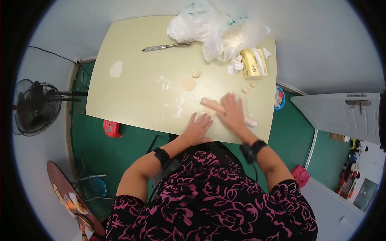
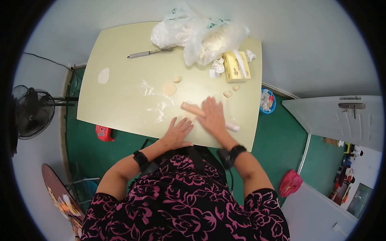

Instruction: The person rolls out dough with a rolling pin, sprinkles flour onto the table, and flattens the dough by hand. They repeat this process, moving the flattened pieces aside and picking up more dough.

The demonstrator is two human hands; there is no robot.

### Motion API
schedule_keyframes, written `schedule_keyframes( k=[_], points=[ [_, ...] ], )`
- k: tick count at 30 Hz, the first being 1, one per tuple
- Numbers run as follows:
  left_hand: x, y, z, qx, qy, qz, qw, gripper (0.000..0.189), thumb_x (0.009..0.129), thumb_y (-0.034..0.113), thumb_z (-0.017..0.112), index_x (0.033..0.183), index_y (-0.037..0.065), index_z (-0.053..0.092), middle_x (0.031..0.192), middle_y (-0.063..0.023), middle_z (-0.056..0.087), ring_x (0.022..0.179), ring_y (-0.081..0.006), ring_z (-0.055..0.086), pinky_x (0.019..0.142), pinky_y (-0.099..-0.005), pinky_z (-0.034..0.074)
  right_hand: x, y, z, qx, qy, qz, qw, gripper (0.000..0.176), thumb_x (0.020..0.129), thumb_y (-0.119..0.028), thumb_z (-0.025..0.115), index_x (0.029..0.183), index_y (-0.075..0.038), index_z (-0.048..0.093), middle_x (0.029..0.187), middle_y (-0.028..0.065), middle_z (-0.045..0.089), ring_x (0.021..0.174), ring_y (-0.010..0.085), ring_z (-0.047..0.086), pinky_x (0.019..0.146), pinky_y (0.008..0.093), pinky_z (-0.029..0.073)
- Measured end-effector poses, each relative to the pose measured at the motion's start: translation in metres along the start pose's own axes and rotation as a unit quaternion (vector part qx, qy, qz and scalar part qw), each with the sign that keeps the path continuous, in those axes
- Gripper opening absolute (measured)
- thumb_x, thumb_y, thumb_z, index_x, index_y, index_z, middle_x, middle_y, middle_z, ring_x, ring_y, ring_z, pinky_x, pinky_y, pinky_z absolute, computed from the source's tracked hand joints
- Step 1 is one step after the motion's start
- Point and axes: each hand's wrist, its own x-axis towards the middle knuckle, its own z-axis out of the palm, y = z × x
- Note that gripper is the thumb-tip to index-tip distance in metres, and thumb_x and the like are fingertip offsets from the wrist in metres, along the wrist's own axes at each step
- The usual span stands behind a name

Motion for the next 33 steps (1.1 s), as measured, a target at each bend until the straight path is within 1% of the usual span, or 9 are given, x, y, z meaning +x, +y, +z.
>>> schedule_keyframes(
  k=[4, 7, 13, 15, 19, 21, 24, 27, 33],
  points=[
    [-0.005, -0.001, 0.006, -0.023, 0.024, 0.018, 0.999, 0.074, 0.077, 0.055, 0.06, 0.128, 0.003, 0.046, 0.131, -0.0165, 0.044, 0.128, -0.0317, 0.035, 0.103, -0.056, 0.023, -0.027, -0.026, -0.001, 0.019, -0.01, -0.024, 0.999, 0.068, 0.083, -0.045, 0.056, 0.134, -0.003, 0.04, 0.143, 0.0189, 0.033, 0.136, 0.0324, 0.026, 0.109, 0.0529, 0.018],
    [-0.001, -0.002, 0.01, -0.028, 0.04, 0.02, 0.999, 0.071, 0.078, 0.051, 0.061, 0.128, 0.003, 0.046, 0.128, -0.0173, 0.045, 0.124, -0.0309, 0.038, 0.1, -0.053, 0.027, 0.02, 0.005, -0.007, -0.051, 0.059, 0.044, 0.996, 0.069, 0.081, -0.046, 0.058, 0.131, 0.0, 0.043, 0.141, 0.0189, 0.035, 0.134, 0.0329, 0.028, 0.108, 0.0514, 0.021],
    [0.019, 0.0, 0.0, -0.04, 0.02, -0.05, 0.998, 0.069, 0.079, 0.047, 0.062, 0.127, 0.0, 0.046, 0.126, -0.0182, 0.045, 0.117, -0.03, 0.042, 0.093, -0.0445, 0.034, 0.01, 0.028, -0.01, 0.02, 0.008, -0.016, 1.0, 0.046, 0.077, -0.031, 0.067, 0.108, 0.0, 0.053, 0.126, 0.0178, 0.047, 0.126, 0.0338, 0.038, 0.099, 0.0476, 0.032],
    [0.033, -0.002, -0.001, -0.012, 0.045, -0.06, 0.997, 0.071, 0.079, 0.047, 0.061, 0.127, -0.002, 0.045, 0.129, -0.0184, 0.044, 0.116, -0.0305, 0.042, 0.092, -0.0432, 0.034, 0.001, 0.027, -0.005, 0.045, 0.048, 0.045, 0.997, 0.041, 0.076, -0.025, 0.069, 0.104, 0.0, 0.053, 0.121, 0.0172, 0.049, 0.12, 0.0336, 0.041, 0.096, 0.047, 0.033],
    [0.061, 0.005, 0.01, 0.011, 0.056, -0.067, 0.996, 0.076, 0.079, 0.05, 0.059, 0.129, -0.006, 0.042, 0.137, -0.0201, 0.037, 0.127, -0.0324, 0.034, 0.1, -0.0498, 0.028, -0.011, 0.023, -0.013, 0.052, 0.101, 0.146, 0.983, 0.038, 0.075, -0.02, 0.07, 0.102, 0.001, 0.053, 0.113, 0.0172, 0.051, 0.111, 0.0338, 0.046, 0.094, 0.0461, 0.034],
    [0.066, 0.018, 0.013, 0.018, 0.051, -0.073, 0.996, 0.079, 0.08, 0.051, 0.059, 0.13, -0.007, 0.041, 0.141, -0.0204, 0.033, 0.133, -0.0322, 0.028, 0.105, -0.054, 0.022, -0.019, 0.023, -0.019, 0.05, 0.117, 0.141, 0.982, 0.037, 0.075, -0.019, 0.07, 0.101, 0.001, 0.053, 0.113, 0.0175, 0.051, 0.109, 0.0343, 0.047, 0.094, 0.0461, 0.034],
    [0.061, 0.019, 0.007, 0.005, -0.048, 0.051, 0.998, 0.082, 0.079, 0.052, 0.059, 0.132, -0.006, 0.039, 0.142, -0.0198, 0.032, 0.138, -0.0307, 0.021, 0.107, -0.0594, 0.014, -0.034, 0.024, -0.023, 0.047, 0.115, 0.138, 0.982, 0.037, 0.074, -0.019, 0.07, 0.1, 0.001, 0.053, 0.112, 0.0178, 0.051, 0.108, 0.0347, 0.047, 0.094, 0.0466, 0.034],
    [0.047, 0.004, -0.005, 0.036, -0.077, 0.141, 0.986, 0.083, 0.077, 0.052, 0.06, 0.132, -0.007, 0.038, 0.143, -0.0189, 0.032, 0.137, -0.0297, 0.024, 0.107, -0.0565, 0.018, -0.044, 0.024, -0.022, 0.045, 0.1, 0.124, 0.986, 0.038, 0.073, -0.019, 0.071, 0.1, 0.0, 0.052, 0.113, 0.0178, 0.051, 0.109, 0.0348, 0.047, 0.093, 0.0473, 0.034],
    [0.007, 0.006, 0.007, -0.008, -0.058, 0.126, 0.99, 0.084, 0.076, 0.05, 0.062, 0.132, -0.007, 0.037, 0.141, -0.0201, 0.034, 0.135, -0.0316, 0.027, 0.109, -0.0478, 0.022, -0.052, 0.0, -0.017, 0.098, 0.067, 0.02, 0.993, 0.04, 0.073, -0.021, 0.07, 0.102, 0.0, 0.052, 0.118, 0.0179, 0.048, 0.114, 0.0353, 0.045, 0.097, 0.0498, 0.032]
  ],
)
